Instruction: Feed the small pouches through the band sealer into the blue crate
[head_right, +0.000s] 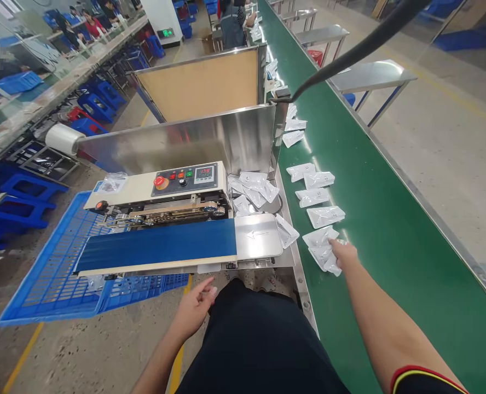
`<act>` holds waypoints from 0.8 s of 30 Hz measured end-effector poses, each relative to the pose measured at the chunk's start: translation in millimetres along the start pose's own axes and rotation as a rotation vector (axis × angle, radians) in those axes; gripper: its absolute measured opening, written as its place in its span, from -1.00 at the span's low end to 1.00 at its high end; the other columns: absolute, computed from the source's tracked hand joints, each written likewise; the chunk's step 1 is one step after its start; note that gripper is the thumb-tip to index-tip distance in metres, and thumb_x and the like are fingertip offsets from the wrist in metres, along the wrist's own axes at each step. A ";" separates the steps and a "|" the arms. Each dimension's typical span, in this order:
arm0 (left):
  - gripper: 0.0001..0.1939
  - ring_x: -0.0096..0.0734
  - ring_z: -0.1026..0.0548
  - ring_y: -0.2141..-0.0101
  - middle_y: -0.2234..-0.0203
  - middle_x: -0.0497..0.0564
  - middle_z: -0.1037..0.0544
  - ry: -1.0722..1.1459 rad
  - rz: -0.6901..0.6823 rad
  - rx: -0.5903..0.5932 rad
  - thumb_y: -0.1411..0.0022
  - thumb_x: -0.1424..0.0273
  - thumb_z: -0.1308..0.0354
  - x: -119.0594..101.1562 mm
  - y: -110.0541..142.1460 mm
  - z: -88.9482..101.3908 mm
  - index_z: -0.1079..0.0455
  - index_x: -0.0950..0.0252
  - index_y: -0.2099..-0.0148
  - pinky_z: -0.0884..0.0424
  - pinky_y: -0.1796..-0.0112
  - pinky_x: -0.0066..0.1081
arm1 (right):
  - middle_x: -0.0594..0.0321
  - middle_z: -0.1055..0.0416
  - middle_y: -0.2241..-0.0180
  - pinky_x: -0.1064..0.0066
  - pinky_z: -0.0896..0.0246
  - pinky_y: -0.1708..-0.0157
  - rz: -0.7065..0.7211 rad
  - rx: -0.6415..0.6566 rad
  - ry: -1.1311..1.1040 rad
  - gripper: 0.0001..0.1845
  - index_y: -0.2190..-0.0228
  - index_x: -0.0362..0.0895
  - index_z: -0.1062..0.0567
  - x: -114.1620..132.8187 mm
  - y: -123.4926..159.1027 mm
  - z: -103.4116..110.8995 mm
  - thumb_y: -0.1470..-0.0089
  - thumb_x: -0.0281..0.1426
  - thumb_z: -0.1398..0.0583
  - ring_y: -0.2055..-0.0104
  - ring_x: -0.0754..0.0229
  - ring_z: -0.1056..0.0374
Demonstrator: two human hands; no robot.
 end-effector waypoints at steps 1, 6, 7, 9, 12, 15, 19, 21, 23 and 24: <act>-0.33 -0.13 -0.70 0.22 0.05 0.16 -0.73 0.033 -0.091 -0.027 -0.41 -0.06 -0.13 -17.6 -3.1 3.6 -0.53 0.25 -0.34 -0.62 0.13 -0.25 | 0.16 -0.50 0.39 0.25 -0.41 0.26 0.013 -0.018 0.027 -0.81 0.38 -0.09 -0.53 7.0 5.1 1.1 0.00 -0.27 -0.38 0.29 0.04 -0.45; -0.60 -0.18 -0.67 0.26 0.23 0.15 -0.74 0.078 -0.523 -0.219 -0.48 0.08 -0.14 -102.6 -17.9 6.2 -0.71 0.20 0.00 -0.62 0.15 -0.27 | 0.09 -0.63 0.07 0.28 -0.37 0.02 0.354 -0.002 0.117 -0.81 0.25 -0.06 -0.65 67.7 57.9 27.4 -0.10 -0.25 -0.38 0.10 0.01 -0.50; -0.60 -0.18 -0.67 0.27 0.25 0.15 -0.73 0.090 -0.591 -0.243 -0.49 0.09 -0.14 -117.5 -23.6 1.6 -0.71 0.21 0.02 -0.62 0.13 -0.26 | 0.10 -0.64 0.08 0.29 -0.37 0.03 0.452 0.023 0.139 -0.80 0.23 -0.04 -0.66 83.9 75.3 31.0 -0.13 -0.22 -0.37 0.12 0.01 -0.51; -0.59 -0.14 -0.67 0.19 0.18 0.20 -0.73 0.137 -0.688 -0.264 -0.49 0.10 -0.14 -143.2 -38.3 -11.5 -0.69 0.25 -0.04 -0.61 0.03 -0.19 | 0.13 -0.66 0.18 0.30 -0.38 0.08 0.611 0.093 0.166 -0.78 0.24 -0.03 -0.67 115.5 114.5 30.8 -0.17 -0.16 -0.34 0.17 0.01 -0.52; -0.53 -0.01 -0.62 -0.04 -0.04 0.26 -0.69 0.225 -0.739 -0.215 -0.45 0.06 -0.20 -168.1 -62.2 -33.2 -0.64 0.28 -0.16 -0.53 -0.13 -0.11 | 0.18 -0.64 0.31 0.34 -0.39 0.17 0.732 0.290 0.138 -0.70 0.29 -0.02 -0.67 153.2 171.9 9.5 -0.14 -0.05 -0.35 0.24 0.03 -0.50; -0.55 -0.16 -0.61 0.19 0.23 0.13 -0.70 0.326 -0.714 -0.083 -0.51 0.08 -0.10 -172.9 -83.2 -47.7 -0.69 0.29 0.05 -0.54 0.05 -0.26 | 0.25 -0.52 0.50 0.37 -0.34 0.36 0.684 0.512 0.088 -0.57 0.35 -0.05 -0.64 170.5 204.0 -24.7 -0.12 0.07 -0.33 0.42 0.11 -0.40; -0.42 -0.41 -0.30 0.52 0.68 -0.10 -0.25 0.575 -0.311 -0.133 -0.32 -0.02 -0.26 -147.2 -121.7 -47.1 -0.38 0.28 0.60 -0.30 0.43 -0.42 | 0.26 -0.47 0.56 0.42 -0.28 0.48 0.367 0.651 -0.054 -0.48 0.50 -0.10 -0.53 171.5 191.9 -64.3 -0.04 0.10 -0.39 0.49 0.17 -0.36; -0.42 -0.44 -0.24 0.55 0.69 -0.13 -0.18 0.689 -0.136 -0.130 -0.17 -0.04 -0.35 -134.7 -141.0 -45.9 -0.32 0.27 0.62 -0.21 0.48 -0.43 | 0.22 -0.48 0.56 0.41 -0.29 0.51 0.204 0.701 -0.091 -0.48 0.54 -0.10 -0.49 173.0 178.0 -82.5 0.05 0.05 -0.46 0.50 0.16 -0.38; -0.47 -0.43 -0.28 0.55 0.67 -0.11 -0.25 0.738 -0.070 -0.125 -0.10 -0.04 -0.40 -126.6 -156.1 -41.3 -0.39 0.29 0.58 -0.24 0.47 -0.42 | 0.18 -0.51 0.56 0.40 -0.32 0.52 0.094 0.754 -0.093 -0.52 0.54 -0.10 -0.49 179.2 169.4 -101.1 0.13 -0.03 -0.52 0.51 0.14 -0.41; -0.48 -0.41 -0.31 0.54 0.66 -0.10 -0.29 0.746 -0.058 -0.129 -0.08 -0.04 -0.41 -123.0 -161.5 -37.3 -0.43 0.30 0.56 -0.26 0.46 -0.41 | 0.16 -0.53 0.55 0.39 -0.34 0.51 0.066 0.777 -0.088 -0.54 0.53 -0.09 -0.50 184.0 168.1 -110.5 0.15 -0.06 -0.54 0.50 0.13 -0.43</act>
Point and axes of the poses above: each hand's wrist, its own y-axis away from the middle knuckle, its own z-axis out of the back of the hand, x = y × z, the point moved 4 cm from there along -y, towards the middle knuckle
